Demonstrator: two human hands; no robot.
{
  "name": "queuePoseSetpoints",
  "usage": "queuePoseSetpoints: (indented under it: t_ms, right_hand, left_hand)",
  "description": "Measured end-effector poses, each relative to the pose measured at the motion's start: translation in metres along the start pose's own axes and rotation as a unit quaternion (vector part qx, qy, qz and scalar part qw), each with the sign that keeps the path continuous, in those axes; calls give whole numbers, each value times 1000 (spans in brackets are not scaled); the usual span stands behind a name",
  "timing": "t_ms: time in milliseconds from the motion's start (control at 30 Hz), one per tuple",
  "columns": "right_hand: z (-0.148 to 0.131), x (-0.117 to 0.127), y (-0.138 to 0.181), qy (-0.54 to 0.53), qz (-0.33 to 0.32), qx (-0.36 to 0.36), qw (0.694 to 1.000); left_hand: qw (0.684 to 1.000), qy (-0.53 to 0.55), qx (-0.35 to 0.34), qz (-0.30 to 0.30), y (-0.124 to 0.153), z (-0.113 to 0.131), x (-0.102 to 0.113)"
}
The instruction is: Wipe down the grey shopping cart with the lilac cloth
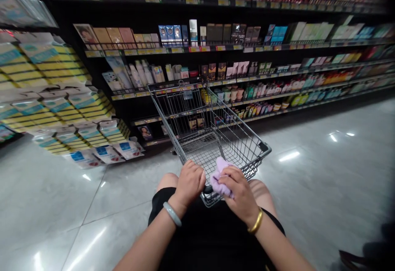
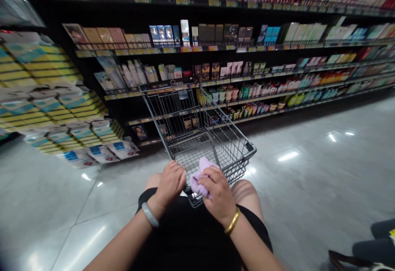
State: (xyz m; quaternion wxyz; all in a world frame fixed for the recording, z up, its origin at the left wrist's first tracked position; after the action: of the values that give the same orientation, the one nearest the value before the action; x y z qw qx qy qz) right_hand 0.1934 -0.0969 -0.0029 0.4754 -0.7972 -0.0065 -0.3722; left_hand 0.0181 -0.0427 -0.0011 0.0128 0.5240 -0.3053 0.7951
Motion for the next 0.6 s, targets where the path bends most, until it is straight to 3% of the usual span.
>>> queuePoseSetpoints:
  t_ms: [167,300,467,600]
  right_hand:
    - [43,13,14,32,40,-2,999]
    - [55,22,15,33,85,-58,994]
    - [19,20,10,-40,62,-85,994]
    - [-13,14,2,-13,13,-68,997]
  left_hand:
    - [1000,-1,-5,16,-7,14,-8]
    - [1000,-11,3,28,-17,28,-20]
    - [1000,-2,4,3,-25,41,-33]
    - [999,23,-2,-39,-39,24,-32]
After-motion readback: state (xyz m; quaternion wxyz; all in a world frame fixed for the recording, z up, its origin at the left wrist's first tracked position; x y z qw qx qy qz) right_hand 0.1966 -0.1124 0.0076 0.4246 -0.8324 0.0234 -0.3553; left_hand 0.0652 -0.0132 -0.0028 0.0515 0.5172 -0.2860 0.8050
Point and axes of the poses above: each hand's wrist, its own y-axis away from the middle knuckle, its own x-axis out of the back of the hand, z = x × y, the point moved 3 cm from there along -y, towards the middle knuckle, and after that the axes turned 11 degrees about x, right-handed, at the moved point
